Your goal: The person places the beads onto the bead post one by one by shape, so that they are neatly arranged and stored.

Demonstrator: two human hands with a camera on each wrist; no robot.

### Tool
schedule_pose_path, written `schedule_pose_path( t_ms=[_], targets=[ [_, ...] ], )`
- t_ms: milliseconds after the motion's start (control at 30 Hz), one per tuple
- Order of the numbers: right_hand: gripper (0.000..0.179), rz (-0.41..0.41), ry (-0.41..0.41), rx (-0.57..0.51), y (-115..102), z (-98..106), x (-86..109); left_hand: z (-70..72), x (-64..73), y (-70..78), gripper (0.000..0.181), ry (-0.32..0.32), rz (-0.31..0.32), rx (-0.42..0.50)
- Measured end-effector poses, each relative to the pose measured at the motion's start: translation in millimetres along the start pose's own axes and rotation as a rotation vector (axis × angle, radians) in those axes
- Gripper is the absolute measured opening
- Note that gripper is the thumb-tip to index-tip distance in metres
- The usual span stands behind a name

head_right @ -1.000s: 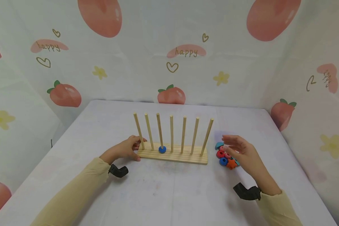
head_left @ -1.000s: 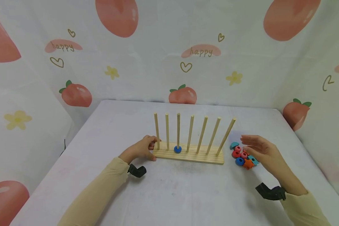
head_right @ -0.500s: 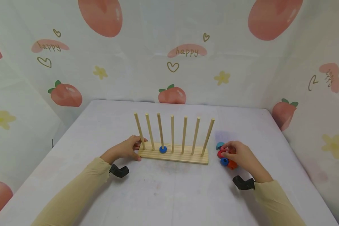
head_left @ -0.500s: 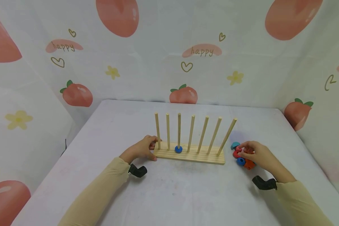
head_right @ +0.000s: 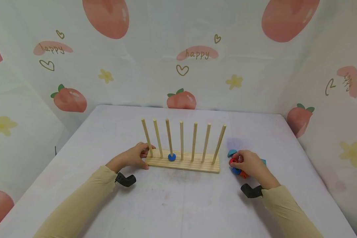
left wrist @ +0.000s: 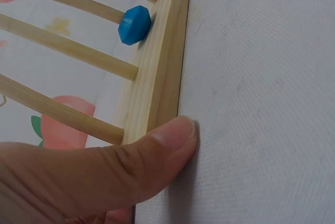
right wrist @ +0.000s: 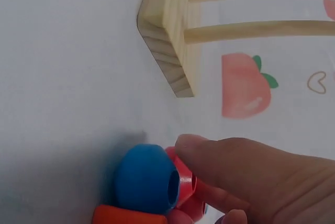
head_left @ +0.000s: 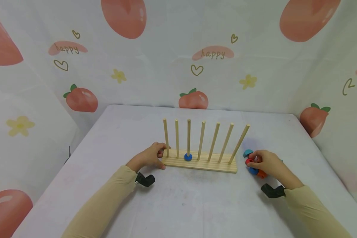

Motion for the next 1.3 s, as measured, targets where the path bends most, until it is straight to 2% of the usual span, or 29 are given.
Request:
schedule_pose_path(
  t_ms=[233, 533, 733, 867, 967, 1033, 1200, 1300],
  targets=[
    [0.027, -0.007, -0.007, 0.006, -3, -2, -0.8, -0.8, -1.6, 0.0, 0.077, -0.002, 0.041, -0.026],
    [0.029, -0.040, -0.008, 0.024, -5, -1, -1.9, -1.1, -0.8, -0.7, 0.077, -0.005, 0.032, -0.026],
    [0.040, -0.021, 0.054, -0.005, -19, 15, 1.3, 0.5, 0.4, -0.1, 0.079, 0.002, -0.001, -0.002],
    [0.048, -0.045, 0.104, -0.090, -33, 32, 6.2, 0.4, 0.8, 0.3, 0.078, -0.001, -0.010, 0.004],
    [0.056, -0.063, 0.169, -0.156, -44, 46, 12.0, -0.3, 0.8, 0.5, 0.077, -0.005, -0.014, 0.004],
    [0.055, -0.045, 0.251, -0.198, -53, 55, 16.1, -0.6, 0.5, -0.2, 0.077, -0.005, -0.012, -0.003],
    [0.043, 0.032, 0.500, -0.367, -81, 75, 24.0, -0.5, -0.5, -2.9, 0.077, -0.002, 0.007, -0.042],
    [0.037, 0.123, 0.612, -0.506, -102, 83, 27.9, -0.6, -1.3, -2.9, 0.076, -0.006, 0.012, -0.045]
  ],
)
Point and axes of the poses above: each hand's wrist, its own x-axis away from the middle knuckle, its own z-axis out of the back of the hand, y = z × x, the point moved 2 cm from there along -x, towards the middle knuckle, and after that the axes turned 2 degrees about y, right-handed, at the moved point
